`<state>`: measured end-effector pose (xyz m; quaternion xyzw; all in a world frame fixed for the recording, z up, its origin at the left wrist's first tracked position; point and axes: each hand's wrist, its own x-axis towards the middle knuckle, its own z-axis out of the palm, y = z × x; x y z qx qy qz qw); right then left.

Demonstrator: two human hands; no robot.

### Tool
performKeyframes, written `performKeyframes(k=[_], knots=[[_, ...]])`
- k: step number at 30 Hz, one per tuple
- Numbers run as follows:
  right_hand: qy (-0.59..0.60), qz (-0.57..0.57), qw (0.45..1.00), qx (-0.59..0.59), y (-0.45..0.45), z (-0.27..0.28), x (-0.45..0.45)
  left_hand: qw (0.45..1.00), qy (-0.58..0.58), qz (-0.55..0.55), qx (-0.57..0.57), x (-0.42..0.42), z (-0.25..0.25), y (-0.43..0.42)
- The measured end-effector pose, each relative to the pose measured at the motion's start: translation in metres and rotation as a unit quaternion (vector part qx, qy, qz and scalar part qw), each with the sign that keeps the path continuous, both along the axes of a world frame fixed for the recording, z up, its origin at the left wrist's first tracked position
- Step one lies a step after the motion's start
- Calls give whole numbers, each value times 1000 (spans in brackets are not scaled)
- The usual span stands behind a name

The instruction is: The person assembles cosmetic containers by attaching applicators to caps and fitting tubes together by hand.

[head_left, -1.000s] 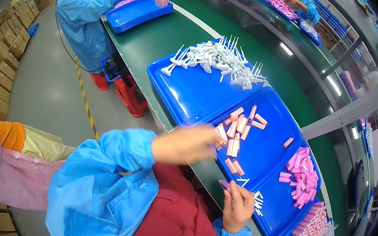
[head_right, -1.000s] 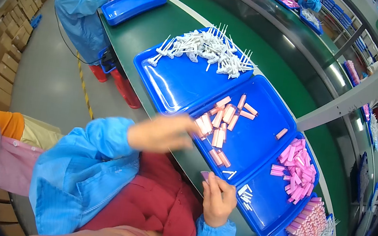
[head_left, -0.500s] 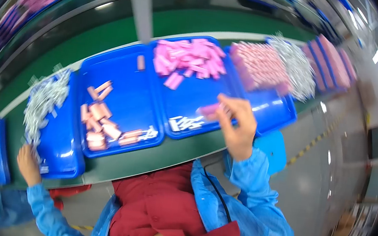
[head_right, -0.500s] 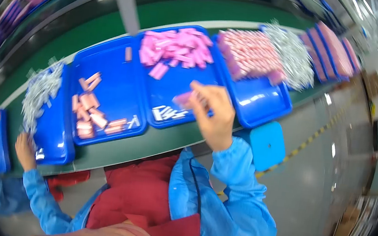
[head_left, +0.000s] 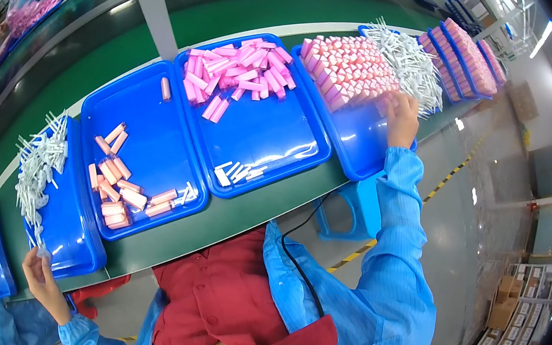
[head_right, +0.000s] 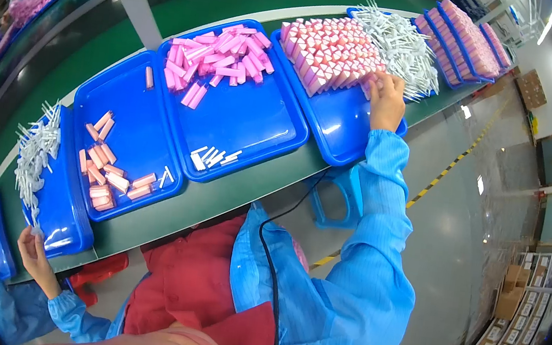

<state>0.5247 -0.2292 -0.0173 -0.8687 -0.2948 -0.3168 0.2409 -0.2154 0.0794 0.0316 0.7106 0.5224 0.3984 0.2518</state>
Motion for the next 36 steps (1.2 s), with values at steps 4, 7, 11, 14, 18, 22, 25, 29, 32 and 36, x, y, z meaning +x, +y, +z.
performKeyframes(k=[4, 7, 11, 14, 18, 22, 25, 29, 32, 36], knots=[[4, -1, 1000, -16, 0, -14, 14, 985, -164, 10, -55, 26, 10, -27], [35, 49, 998, -10, -4, 1, 5, 957, -276, -31, -86, 45, 3, -40], [-23, 44, 998, 28, 8, 41, -39, 939, -317, -53, -123, 95, 3, -61], [-31, 168, 983, 61, 57, 46, -101, 911, -336, -128, -200, 141, 2, -72], [-35, 429, 902, -42, 163, 31, -190, 871, -352, -235, -247, 194, -15, -82], [-90, 462, 859, -202, 214, 9, -197, 824, -414, -278, -268, 210, -21, -92], [-74, 468, 836, -277, 217, 9, -197, 822, -426, -256, -278, 201, -20, -93], [154, 499, 819, -237, 208, 21, -207, 819, -442, -239, -278, 194, -23, -92], [501, 503, 705, -6, 206, 35, -240, 807, -452, -284, -255, 191, -28, -92], [733, 444, 477, 198, 202, 38, -300, 807, -453, -267, -268, 198, -25, -97]])
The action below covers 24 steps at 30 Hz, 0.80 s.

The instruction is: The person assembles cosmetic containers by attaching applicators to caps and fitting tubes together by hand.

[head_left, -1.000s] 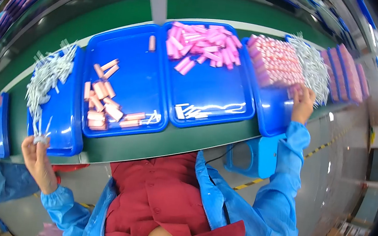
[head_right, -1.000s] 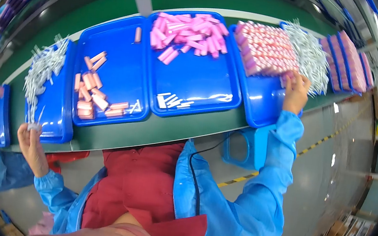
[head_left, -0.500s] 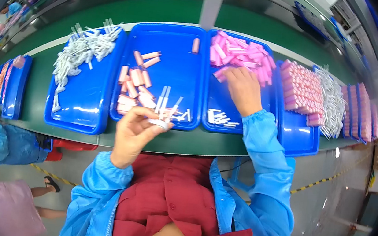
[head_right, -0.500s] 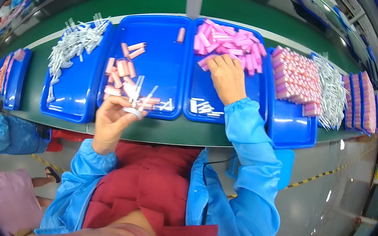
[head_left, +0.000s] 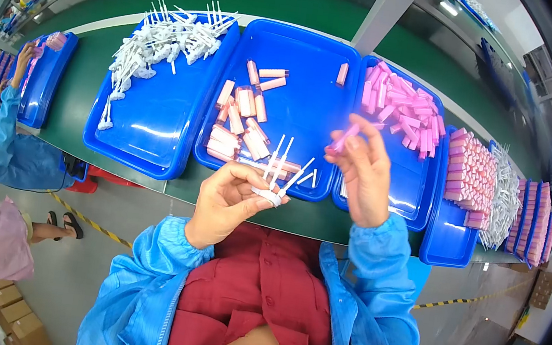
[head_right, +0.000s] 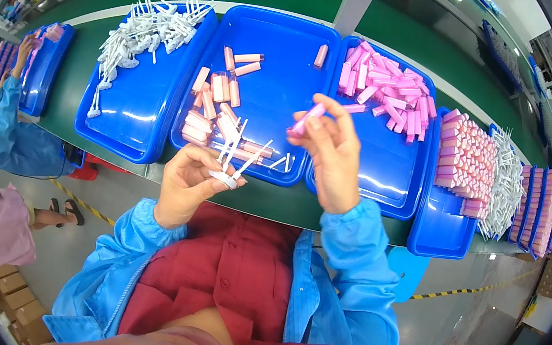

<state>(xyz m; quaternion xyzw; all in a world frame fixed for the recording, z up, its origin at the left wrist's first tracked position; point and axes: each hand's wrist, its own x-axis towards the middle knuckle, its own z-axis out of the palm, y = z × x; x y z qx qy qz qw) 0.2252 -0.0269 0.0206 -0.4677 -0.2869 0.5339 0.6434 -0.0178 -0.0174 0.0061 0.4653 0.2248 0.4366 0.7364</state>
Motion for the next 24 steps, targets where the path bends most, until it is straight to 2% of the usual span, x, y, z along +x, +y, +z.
performKeyframes(k=[2, 4, 7, 11, 14, 19, 22, 24], knots=[[58, 25, 998, -4, -3, -2, -13, 1000, 0, 1, 1, 1, -2, 0], [24, 44, 999, -2, -6, -2, -23, 1000, 5, 2, -3, 1, -1, 1], [6, 14, 1000, 9, -7, -6, -23, 1000, 3, 4, -6, 1, -3, 0], [38, 5, 999, -1, -8, -11, -15, 1000, -8, 3, -11, 3, -6, -1], [6, 77, 997, -8, -15, -11, -21, 1000, -2, 1, -21, 5, -6, -1], [27, 88, 995, 35, -33, -19, -51, 985, 90, 76, 123, 12, -20, -3], [-36, 88, 994, 44, -35, -12, -48, 986, 81, 65, 133, 13, -17, -4], [-116, 104, 988, -1, -28, -6, -26, 986, 76, 55, 135, 11, -16, -4]])
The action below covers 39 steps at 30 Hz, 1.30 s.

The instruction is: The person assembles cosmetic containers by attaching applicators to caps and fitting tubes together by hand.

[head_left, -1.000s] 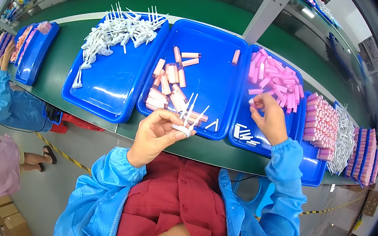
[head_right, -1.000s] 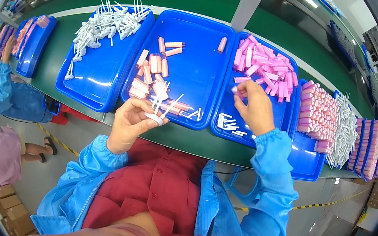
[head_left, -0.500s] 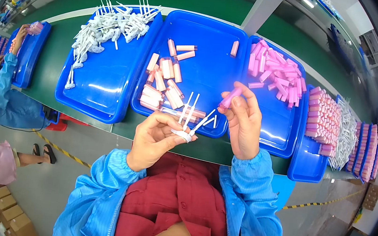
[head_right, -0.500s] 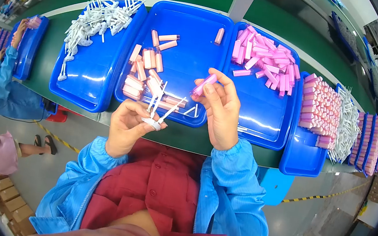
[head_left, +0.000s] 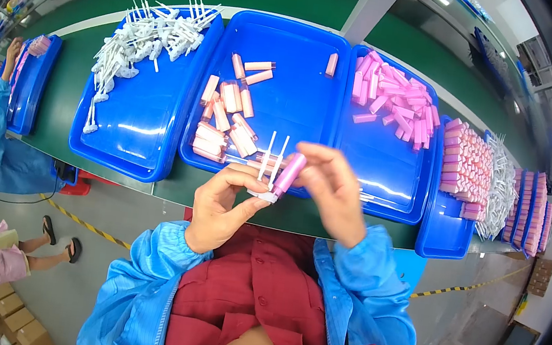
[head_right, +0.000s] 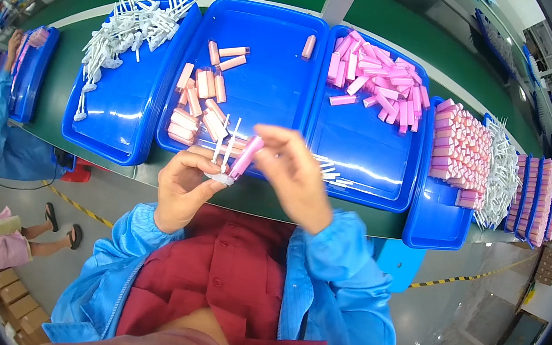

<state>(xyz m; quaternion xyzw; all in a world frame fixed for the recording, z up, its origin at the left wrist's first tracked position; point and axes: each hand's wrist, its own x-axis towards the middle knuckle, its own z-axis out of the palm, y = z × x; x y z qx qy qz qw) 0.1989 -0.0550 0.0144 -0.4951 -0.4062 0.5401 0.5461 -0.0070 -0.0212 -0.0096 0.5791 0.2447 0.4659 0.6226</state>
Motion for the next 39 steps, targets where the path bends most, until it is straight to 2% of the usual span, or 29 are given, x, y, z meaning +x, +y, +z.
performKeyframes(k=[1, 2, 4, 6, 8, 11, 14, 16, 17, 18, 20, 24, 30, 33, 36, 39], knots=[[-105, -27, 994, 10, 8, 7, 20, 1000, 2, 1, 11, -1, 0, 2], [-276, -78, 955, 76, 19, 9, 41, 1000, 4, 3, 23, -2, 1, 3], [-559, -96, 806, 168, 41, 4, 88, 1000, 9, 4, 21, -3, 1, 4], [-716, -41, 670, 194, 52, -3, 116, 999, 20, 5, 31, -3, 4, 6], [-774, -7, 607, 179, 51, -15, 124, 998, 43, 5, 42, -6, 7, 7], [-757, 39, 641, 120, 39, -19, 123, 994, 90, 41, 51, -13, 9, 4], [-638, -2, 763, 103, 31, -5, 109, 987, 129, 53, 85, -14, 14, 5], [-400, -70, 912, 62, 30, -3, 90, 986, 132, 29, 101, -14, 17, 3], [-253, -85, 963, 36, 28, 6, 72, 983, 136, 17, 124, -13, 18, 2], [-100, -102, 990, 16, 28, 11, 56, 980, 143, 5, 139, -11, 20, 2], [4, -91, 995, -27, 25, 10, 35, 972, 157, -12, 173, -9, 26, 0], [48, -78, 995, -46, 24, 11, 13, 965, 190, -32, 176, -9, 32, 0], [22, -68, 996, -46, 25, 5, 17, 973, 176, -5, 148, -8, 29, -5], [-18, -5, 999, -49, 20, 13, 7, 969, 191, -9, 156, -10, 26, -3], [-32, 0, 998, -54, 19, 19, -1, 952, 210, 10, 222, -11, 31, 1], [-3, -14, 999, -30, 8, 19, -28, 939, 194, 90, 269, -16, 25, 1]])
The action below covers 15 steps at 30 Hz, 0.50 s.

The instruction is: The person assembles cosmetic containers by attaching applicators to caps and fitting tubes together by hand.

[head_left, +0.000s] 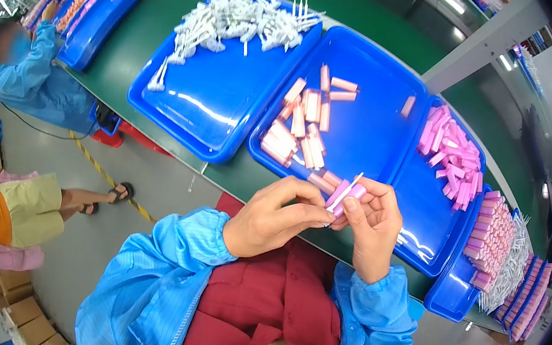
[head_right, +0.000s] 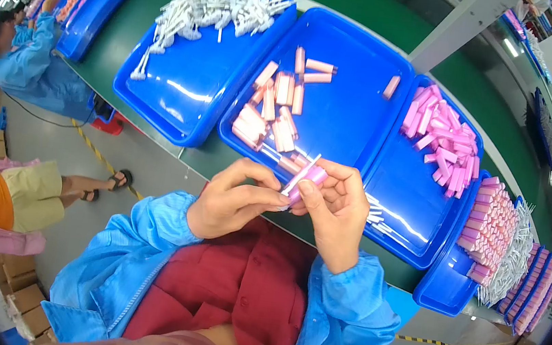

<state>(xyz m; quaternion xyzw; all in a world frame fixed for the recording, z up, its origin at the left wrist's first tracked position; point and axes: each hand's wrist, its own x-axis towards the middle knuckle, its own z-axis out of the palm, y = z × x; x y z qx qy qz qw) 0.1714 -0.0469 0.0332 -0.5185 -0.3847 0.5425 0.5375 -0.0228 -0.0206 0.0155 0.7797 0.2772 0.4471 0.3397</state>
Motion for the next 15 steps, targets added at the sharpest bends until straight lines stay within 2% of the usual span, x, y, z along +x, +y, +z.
performKeyframes(k=[2, 5, 6, 7, 8, 9, 10, 12, 14, 15], knots=[[18, -12, 1000, 17, -8, -2, -10, 999, -5, 13, 33, -2, 1, -1], [-29, 84, 996, 11, 8, -2, -1, 1000, -11, 28, -3, -9, -8, -2], [-108, 134, 985, 16, 27, 1, 10, 999, -11, 51, 2, -10, -8, 0], [-189, 118, 974, 44, 48, 1, 12, 998, -23, 64, -18, -11, -9, 2], [-309, 97, 936, 140, 74, -9, 17, 996, -34, 74, -39, -12, -11, 2], [-430, 65, 862, 259, 99, -19, 20, 994, -45, 81, -56, -11, -13, 4], [-549, 68, 773, 310, 118, -19, 21, 994, -48, 84, -43, -10, -16, 5], [-666, 102, 663, 326, 140, -24, 25, 995, -43, 69, -52, -7, -17, 4], [-725, 115, 560, 385, 164, -50, 21, 994, -42, 74, -66, -11, -12, 2], [-722, 134, 573, 364, 169, -56, 19, 995, -42, 70, -59, -14, -9, 3]])
